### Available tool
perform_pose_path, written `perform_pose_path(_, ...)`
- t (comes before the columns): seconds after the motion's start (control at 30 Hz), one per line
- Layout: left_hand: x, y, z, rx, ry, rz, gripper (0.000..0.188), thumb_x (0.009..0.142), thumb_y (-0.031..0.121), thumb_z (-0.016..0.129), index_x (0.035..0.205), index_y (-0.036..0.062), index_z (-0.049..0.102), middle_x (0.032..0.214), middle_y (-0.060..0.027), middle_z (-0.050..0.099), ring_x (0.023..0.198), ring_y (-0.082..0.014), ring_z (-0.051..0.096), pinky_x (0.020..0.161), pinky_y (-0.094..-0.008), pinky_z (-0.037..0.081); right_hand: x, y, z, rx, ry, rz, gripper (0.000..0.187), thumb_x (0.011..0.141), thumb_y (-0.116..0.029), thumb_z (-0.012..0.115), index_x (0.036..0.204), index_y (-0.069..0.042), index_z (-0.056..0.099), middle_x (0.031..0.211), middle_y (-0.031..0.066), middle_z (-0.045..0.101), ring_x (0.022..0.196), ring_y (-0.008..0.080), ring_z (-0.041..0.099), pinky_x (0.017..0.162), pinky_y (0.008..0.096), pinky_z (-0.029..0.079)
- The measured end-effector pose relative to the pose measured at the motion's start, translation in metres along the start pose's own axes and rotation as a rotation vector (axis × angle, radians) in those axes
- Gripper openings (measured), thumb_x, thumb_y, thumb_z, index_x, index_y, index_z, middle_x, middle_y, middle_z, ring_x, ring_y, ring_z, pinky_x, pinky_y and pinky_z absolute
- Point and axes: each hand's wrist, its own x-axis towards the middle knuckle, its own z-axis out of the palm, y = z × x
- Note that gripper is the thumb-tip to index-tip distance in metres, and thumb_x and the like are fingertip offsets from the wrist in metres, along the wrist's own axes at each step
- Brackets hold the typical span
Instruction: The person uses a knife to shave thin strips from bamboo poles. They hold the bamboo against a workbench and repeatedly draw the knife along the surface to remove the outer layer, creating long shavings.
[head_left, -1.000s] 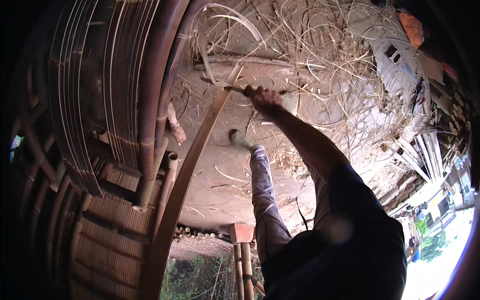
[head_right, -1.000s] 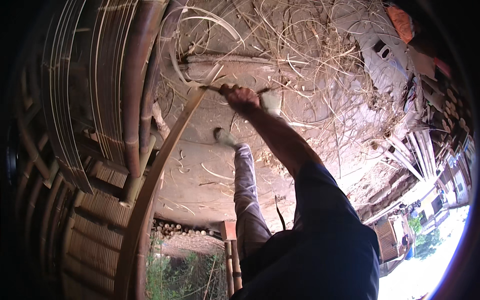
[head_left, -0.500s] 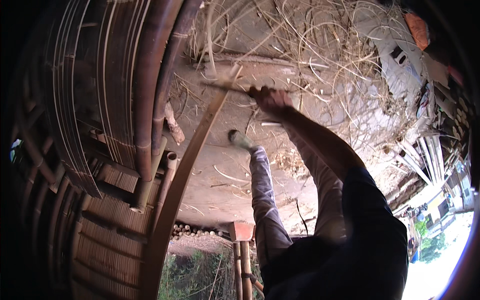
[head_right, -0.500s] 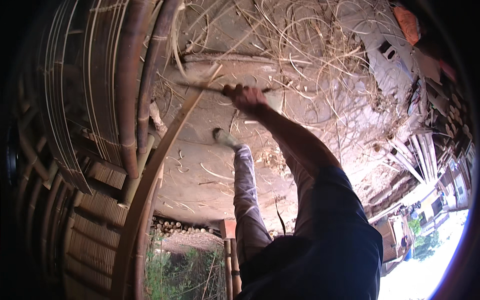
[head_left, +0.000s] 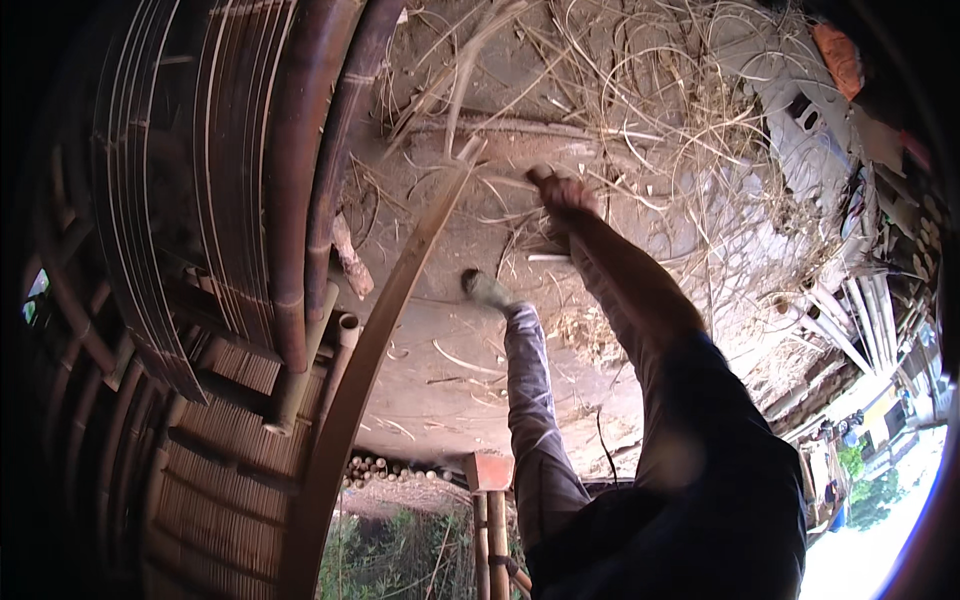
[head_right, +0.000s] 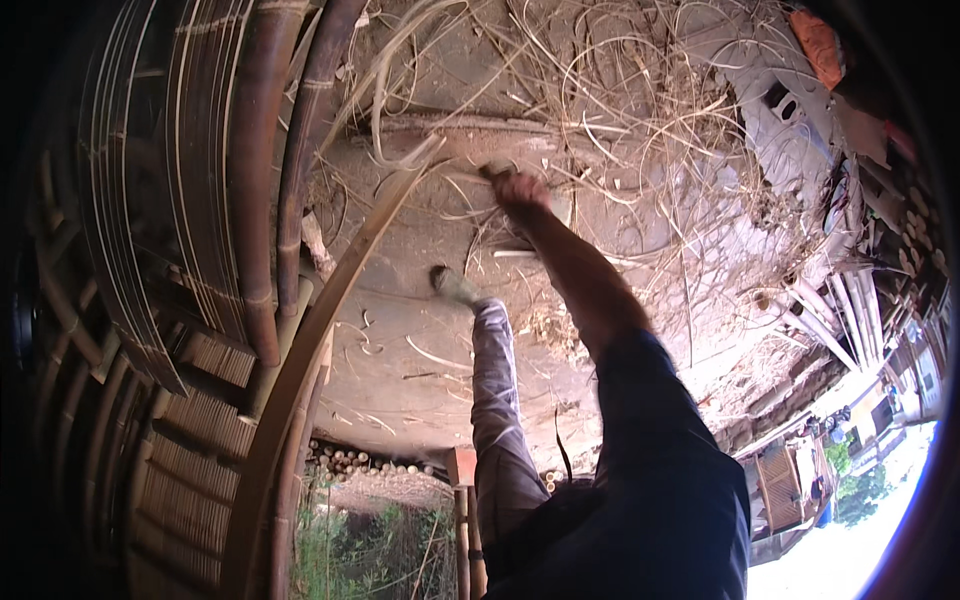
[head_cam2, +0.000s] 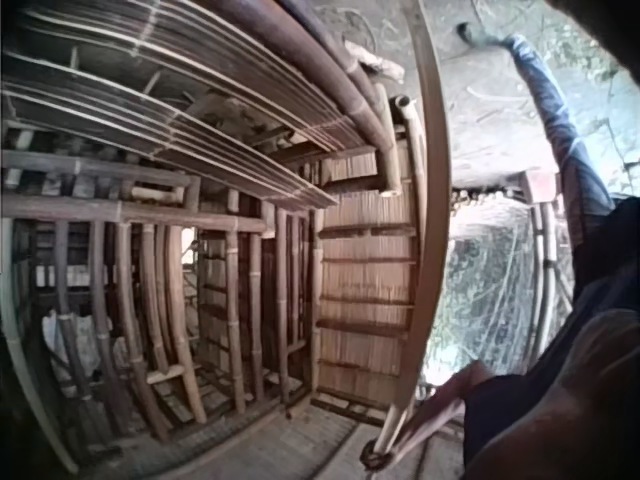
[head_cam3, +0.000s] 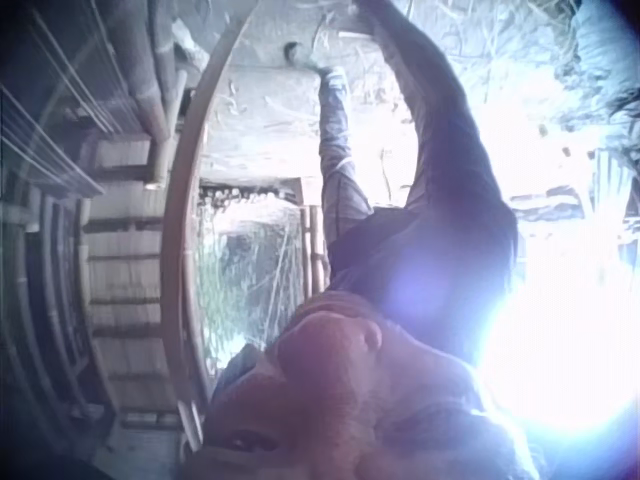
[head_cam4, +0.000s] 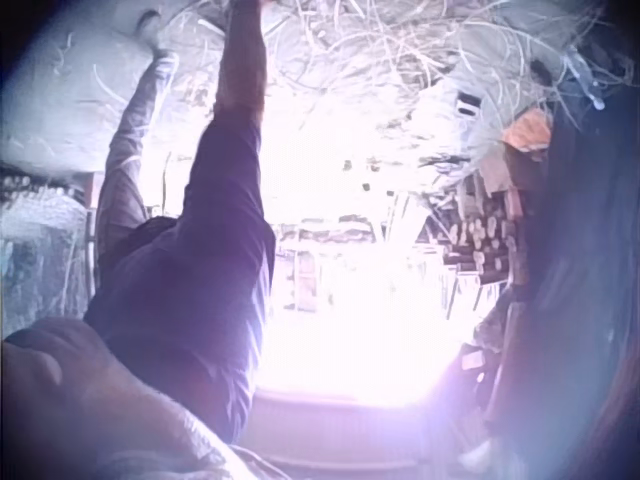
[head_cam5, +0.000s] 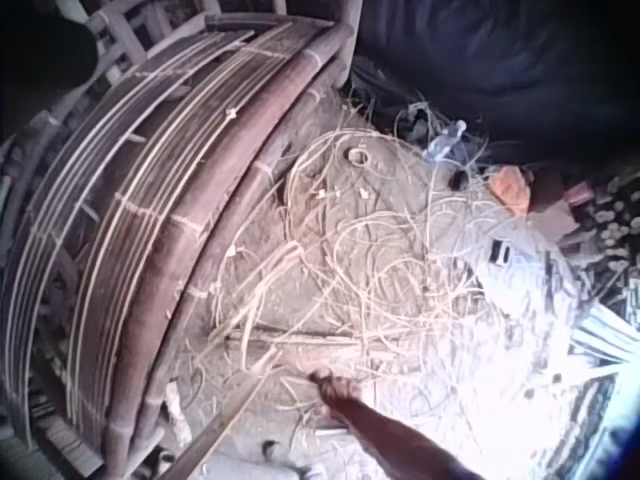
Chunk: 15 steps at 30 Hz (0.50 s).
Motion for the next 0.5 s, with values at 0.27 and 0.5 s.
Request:
perform_pose_path(0.27, 0.037, 0.043, -0.02, -0.033, 0.171, 0.076, 0.03, 0.094, 0.025, 0.051, 0.067, 0.0146, 0.059, 0.049, 0.0051, 0.046, 0.037, -0.0112, 0.046, 0.032, -0.0302, 0.037, -0.077, -0.006, -0.047, 0.246, -0.093, 0.223, 0.027, 0.09, -0.03, 0.055, 0.109, -0.011, 0.056, 0.096, 0.0206, 0.067, 0.096, 0.0391, 0.065, 0.081, 0.0492, 0.051)
perform_pose_path(0.5, 0.12, 0.124, -0.031, -0.05, 0.508, 0.067, 0.029, 0.094, 0.027, 0.052, 0.069, 0.0136, 0.06, 0.051, 0.0041, 0.047, 0.039, -0.012, 0.047, 0.034, -0.0308, 0.039, -0.319, 0.013, -0.146, 0.32, 0.203, 0.193, 0.027, 0.083, -0.031, 0.062, 0.101, -0.011, 0.062, 0.09, 0.0223, 0.068, 0.089, 0.0434, 0.065, 0.074, 0.0521, 0.051)
